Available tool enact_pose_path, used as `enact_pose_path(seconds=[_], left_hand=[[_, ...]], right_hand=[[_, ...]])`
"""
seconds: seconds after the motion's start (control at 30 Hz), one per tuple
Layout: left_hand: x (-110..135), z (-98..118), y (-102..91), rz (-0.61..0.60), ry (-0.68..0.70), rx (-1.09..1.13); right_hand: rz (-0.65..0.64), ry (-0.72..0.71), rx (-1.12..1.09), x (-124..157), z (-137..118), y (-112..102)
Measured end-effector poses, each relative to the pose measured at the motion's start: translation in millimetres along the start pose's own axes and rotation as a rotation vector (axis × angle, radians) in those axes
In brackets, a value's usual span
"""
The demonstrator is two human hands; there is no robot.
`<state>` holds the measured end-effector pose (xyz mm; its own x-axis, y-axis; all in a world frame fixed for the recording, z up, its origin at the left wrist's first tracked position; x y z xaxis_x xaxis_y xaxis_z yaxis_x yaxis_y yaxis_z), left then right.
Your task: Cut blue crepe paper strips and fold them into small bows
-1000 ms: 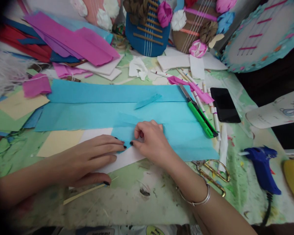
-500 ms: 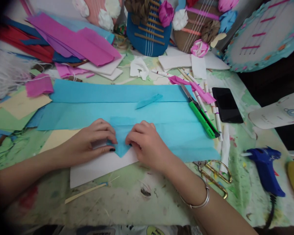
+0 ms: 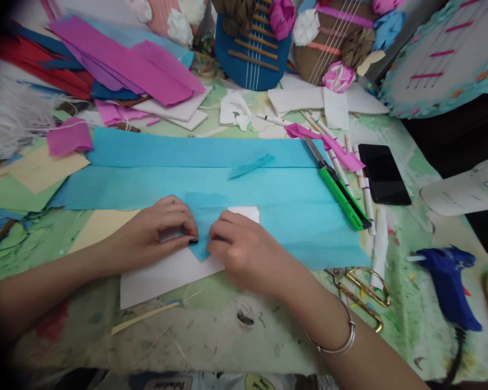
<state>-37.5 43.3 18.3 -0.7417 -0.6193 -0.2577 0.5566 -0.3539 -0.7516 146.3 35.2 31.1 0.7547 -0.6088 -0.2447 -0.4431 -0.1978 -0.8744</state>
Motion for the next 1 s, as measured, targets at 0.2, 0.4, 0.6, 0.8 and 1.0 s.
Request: enact_pose_path(seconds=[0.2,0.4,0.6,0.8,1.0], left_hand=[[-0.5,-0.2,0.8,0.014,-0.008,-0.017],[-0.4,-0.5,1.5,0.011,-0.005,-0.016],[-1.2,0.7,1.9,0.012,-0.002,-0.032],[-0.6,1.7,1.9,0.022,-0.001,-0.041],[0.1,0.9,3.2,0.026,0.001,-0.056]], right_hand=[[-0.02,-0.013,0.081,0.8,-3.3,0.8],[-0.043,-0.013,0.084,1.5,-3.9,0.8],[-0.096,-0.027,0.108,2.8,-7.0,0.0],[-0.151,-0.049,0.113,2.8,-11.9,-1.8],[-0.16,-0.047,0.101,1.7,-14.2,-1.5]])
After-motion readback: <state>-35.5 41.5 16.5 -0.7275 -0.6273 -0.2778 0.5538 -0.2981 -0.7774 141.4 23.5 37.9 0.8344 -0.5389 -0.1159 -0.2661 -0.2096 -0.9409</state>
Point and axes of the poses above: each hand's wrist, its own x-axis away from the middle knuckle, its own y-axis out of the palm, z = x × y, the point moved 3 cm from there along -x, towards the middle knuckle, and after that the axes turned 12 degrees about y, right-handed, at the moved point
